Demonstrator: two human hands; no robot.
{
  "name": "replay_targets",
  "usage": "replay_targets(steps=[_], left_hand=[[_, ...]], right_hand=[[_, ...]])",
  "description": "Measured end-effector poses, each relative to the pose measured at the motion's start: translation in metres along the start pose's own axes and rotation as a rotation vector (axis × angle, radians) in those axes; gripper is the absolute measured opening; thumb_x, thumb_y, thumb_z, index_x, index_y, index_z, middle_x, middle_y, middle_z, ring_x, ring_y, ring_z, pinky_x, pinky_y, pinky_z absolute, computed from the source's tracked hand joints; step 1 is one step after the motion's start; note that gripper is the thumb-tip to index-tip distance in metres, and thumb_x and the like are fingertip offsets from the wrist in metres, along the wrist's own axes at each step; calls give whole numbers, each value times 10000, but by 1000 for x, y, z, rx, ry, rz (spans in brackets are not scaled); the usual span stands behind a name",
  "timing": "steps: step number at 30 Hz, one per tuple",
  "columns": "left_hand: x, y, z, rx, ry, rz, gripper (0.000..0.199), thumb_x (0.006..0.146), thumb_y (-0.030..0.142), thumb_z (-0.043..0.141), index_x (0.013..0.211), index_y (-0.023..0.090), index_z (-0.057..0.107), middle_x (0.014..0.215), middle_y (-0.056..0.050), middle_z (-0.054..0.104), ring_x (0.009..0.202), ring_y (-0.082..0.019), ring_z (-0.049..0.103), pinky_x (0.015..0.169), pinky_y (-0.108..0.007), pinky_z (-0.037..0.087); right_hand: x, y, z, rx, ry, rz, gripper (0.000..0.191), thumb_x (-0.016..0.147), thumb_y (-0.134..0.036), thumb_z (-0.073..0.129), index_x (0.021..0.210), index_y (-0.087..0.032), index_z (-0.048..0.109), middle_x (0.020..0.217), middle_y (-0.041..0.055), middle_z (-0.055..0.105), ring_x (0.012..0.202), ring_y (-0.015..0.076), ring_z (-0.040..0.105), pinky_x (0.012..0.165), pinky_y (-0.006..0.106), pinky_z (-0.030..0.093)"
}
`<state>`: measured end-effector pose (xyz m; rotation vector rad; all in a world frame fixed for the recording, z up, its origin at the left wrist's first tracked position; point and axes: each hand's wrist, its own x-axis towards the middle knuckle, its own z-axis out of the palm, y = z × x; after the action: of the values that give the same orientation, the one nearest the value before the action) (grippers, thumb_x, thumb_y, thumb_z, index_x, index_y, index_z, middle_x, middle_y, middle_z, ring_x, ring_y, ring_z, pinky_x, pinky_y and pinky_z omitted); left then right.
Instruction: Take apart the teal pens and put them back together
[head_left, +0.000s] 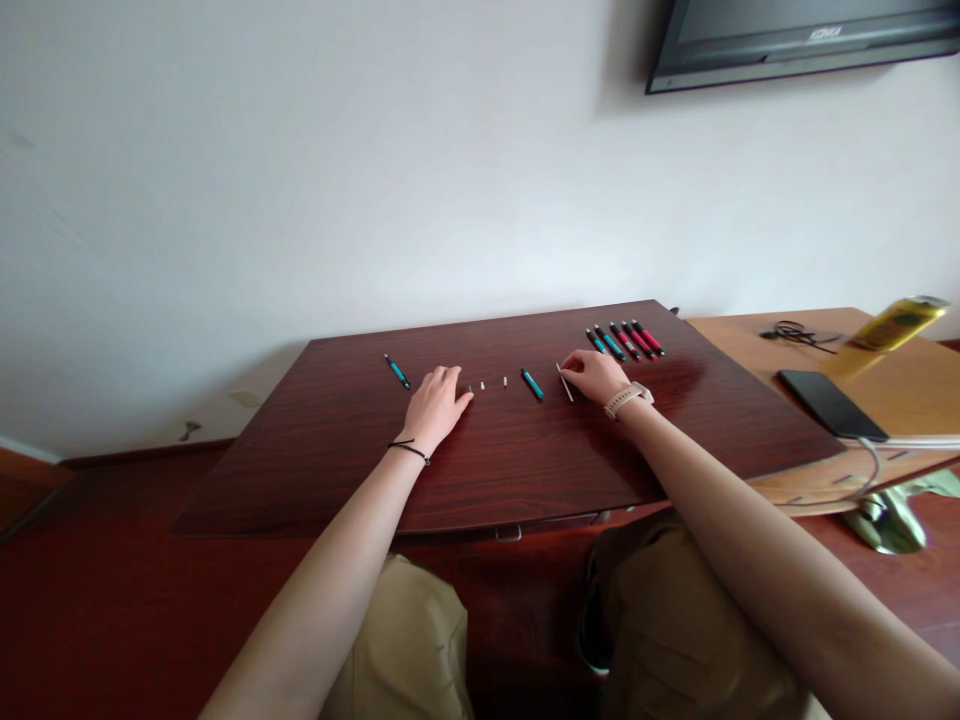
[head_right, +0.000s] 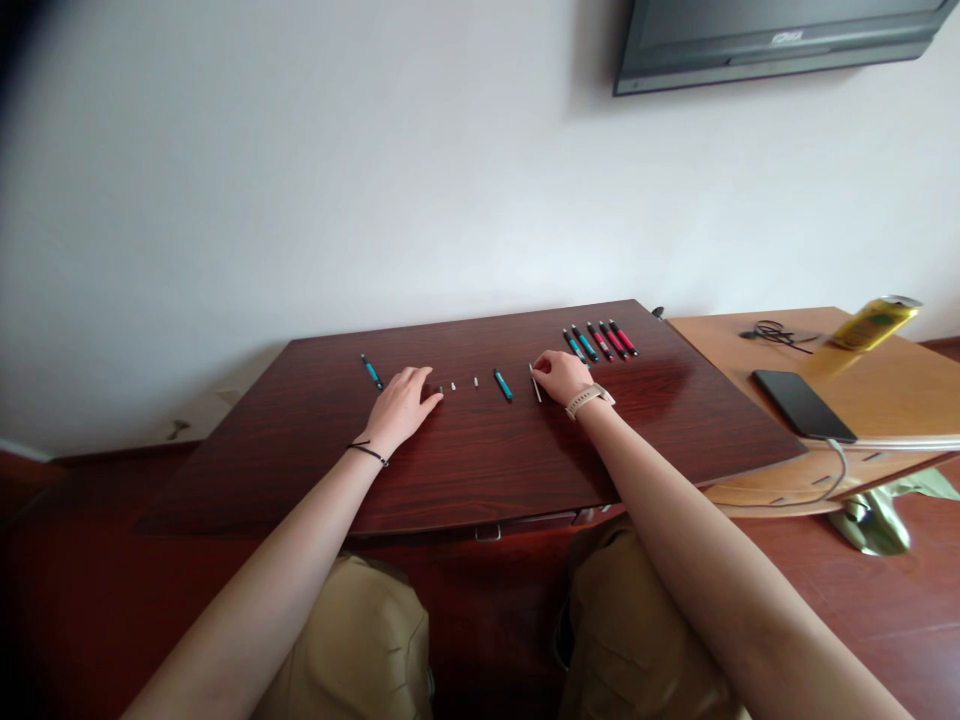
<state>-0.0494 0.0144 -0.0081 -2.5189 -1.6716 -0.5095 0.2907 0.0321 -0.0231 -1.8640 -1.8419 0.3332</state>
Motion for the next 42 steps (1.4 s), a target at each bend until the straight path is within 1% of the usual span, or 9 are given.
replay_targets(steps=[6, 10, 13, 16, 20, 26, 30, 36, 42], left_hand=[[10, 4, 7, 11, -14, 13, 407, 1043, 323, 627, 1425, 181, 625, 1319, -154, 679, 1229, -294, 621, 1070, -380, 480], [14, 4, 8, -34, -17, 76, 260, 1048, 259, 600, 1261, 204, 739, 1223, -118, 710, 1174, -280, 646, 1036, -372, 502], [15, 5, 7, -78, -30, 103, 230, 1052, 214, 568, 1128, 220, 785, 1157, -93, 717, 1106, -250, 676, 993, -346, 519], [15, 6, 4, -93, -43, 95, 248, 1048, 186, 547, 1068, 227, 790, 1116, -86, 718, 1043, -237, 695, 949, -334, 529], [15, 9, 2, -74, -57, 74, 245, 1047, 179, 538, 1041, 227, 777, 1088, -85, 717, 1015, -233, 698, 917, -324, 524], [18, 16, 4, 1, -42, 63, 224, 1039, 163, 529, 972, 206, 739, 1041, -96, 706, 982, -248, 687, 865, -337, 511], [22, 22, 2, 48, -67, 21, 232, 1052, 170, 504, 974, 197, 720, 1048, -108, 710, 995, -246, 685, 894, -334, 509], [28, 30, -4, 79, -116, -51, 246, 1015, 73, 494, 1091, 188, 698, 1065, -123, 728, 1010, -263, 707, 900, -349, 515], [31, 34, -7, 140, -184, -72, 276, 964, 28, 512, 1133, 133, 703, 1134, -183, 728, 1084, -301, 721, 938, -371, 531]], right_hand=[[0, 1, 0, 4, 5, -2, 143, 942, -307, 725, 1005, -207, 804, 1020, 67, 826, 921, 217, 747, 834, 299, 540], [0, 1, 1, 2, 9, 2, 145, 940, -315, 728, 994, -203, 802, 1018, 66, 826, 915, 222, 743, 817, 304, 534], [0, 0, 0, 4, 6, 2, 144, 940, -315, 730, 995, -202, 800, 1013, 66, 825, 918, 221, 743, 813, 302, 531], [-1, -1, -1, 8, 0, 3, 145, 943, -318, 726, 999, -206, 798, 1014, 66, 826, 910, 216, 743, 808, 297, 529], [-2, -2, -1, 4, -3, 13, 145, 945, -317, 726, 1002, -204, 799, 1020, 66, 827, 902, 213, 742, 801, 295, 523], [-1, -2, 0, -2, 8, 9, 144, 948, -306, 724, 1008, -199, 799, 1020, 64, 827, 910, 213, 742, 810, 291, 524], [-1, -1, 0, 1, 3, 2, 153, 947, -314, 727, 1006, -196, 804, 1018, 67, 824, 900, 208, 738, 814, 287, 528], [-1, -1, 0, 5, 4, 1, 151, 945, -315, 728, 1002, -195, 800, 1013, 66, 824, 882, 205, 736, 810, 287, 524], [0, 0, 1, 3, -2, 1, 165, 946, -322, 727, 1022, -195, 800, 1019, 66, 823, 902, 204, 737, 807, 285, 520]])
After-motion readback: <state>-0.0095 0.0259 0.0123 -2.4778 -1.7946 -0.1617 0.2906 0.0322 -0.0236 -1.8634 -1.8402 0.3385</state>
